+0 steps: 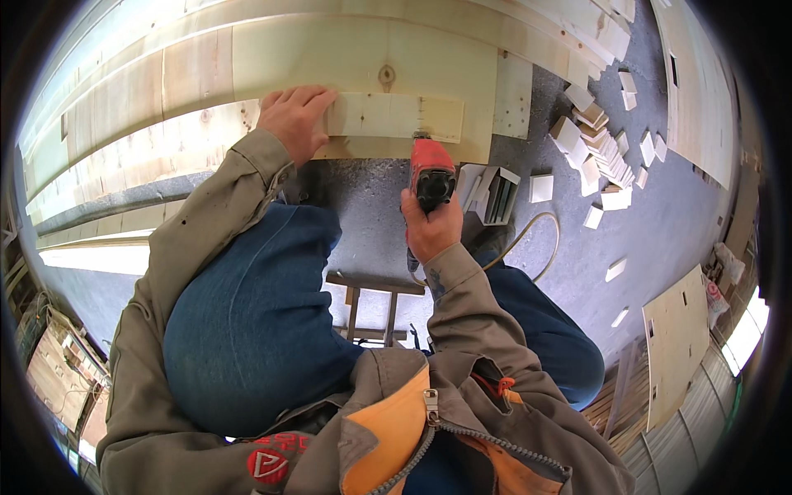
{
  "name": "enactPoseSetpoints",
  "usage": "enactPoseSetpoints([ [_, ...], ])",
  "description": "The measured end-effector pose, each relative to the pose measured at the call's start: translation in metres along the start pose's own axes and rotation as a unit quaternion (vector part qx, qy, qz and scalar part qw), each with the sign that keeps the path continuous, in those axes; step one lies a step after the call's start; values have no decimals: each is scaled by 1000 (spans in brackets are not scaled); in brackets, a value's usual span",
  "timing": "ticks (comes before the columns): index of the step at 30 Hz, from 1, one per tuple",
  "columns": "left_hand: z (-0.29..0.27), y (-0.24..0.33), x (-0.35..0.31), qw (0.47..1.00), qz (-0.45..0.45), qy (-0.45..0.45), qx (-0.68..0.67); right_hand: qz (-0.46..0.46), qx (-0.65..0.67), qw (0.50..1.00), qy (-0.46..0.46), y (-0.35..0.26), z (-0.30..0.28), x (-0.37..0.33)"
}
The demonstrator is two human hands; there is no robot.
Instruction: The person assembles a curved wooden structure by placing small wooden blocks onto a larger curved frame and securing them with a red pneumatic nail gun. The person repeatedly picks up blocks, positions them, and nails them in place.
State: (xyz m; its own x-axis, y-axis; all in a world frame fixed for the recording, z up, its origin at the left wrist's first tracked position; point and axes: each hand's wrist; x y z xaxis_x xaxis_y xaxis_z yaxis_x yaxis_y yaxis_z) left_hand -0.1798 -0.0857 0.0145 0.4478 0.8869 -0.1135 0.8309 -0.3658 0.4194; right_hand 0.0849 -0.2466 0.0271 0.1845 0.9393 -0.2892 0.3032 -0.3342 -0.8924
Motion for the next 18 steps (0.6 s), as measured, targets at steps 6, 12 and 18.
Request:
enactPoseSetpoints([
  [6, -1, 1, 0, 1000, -5, -8, -5, -3, -2, 1000, 14, 3, 2, -2],
  [12, -2, 2, 0, 1000, -7, -13, -7, -7, 10, 1000, 9, 7, 1, -2],
  [18, 1, 1, 0, 1000, -1, -8, -7, 13, -31, 999, -17, -9, -4, 5],
])
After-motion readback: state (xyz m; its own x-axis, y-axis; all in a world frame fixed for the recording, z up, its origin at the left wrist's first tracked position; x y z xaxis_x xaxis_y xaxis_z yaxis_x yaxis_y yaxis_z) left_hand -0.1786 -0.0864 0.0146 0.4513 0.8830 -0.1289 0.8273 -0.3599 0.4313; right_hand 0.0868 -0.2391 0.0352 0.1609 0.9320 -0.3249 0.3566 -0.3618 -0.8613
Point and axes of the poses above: each hand's wrist, its own x-axis towards the middle knuckle, its own z-axis out of the palm, y = z × x, and after that the axes turned 5 degrees about -z, right-handed
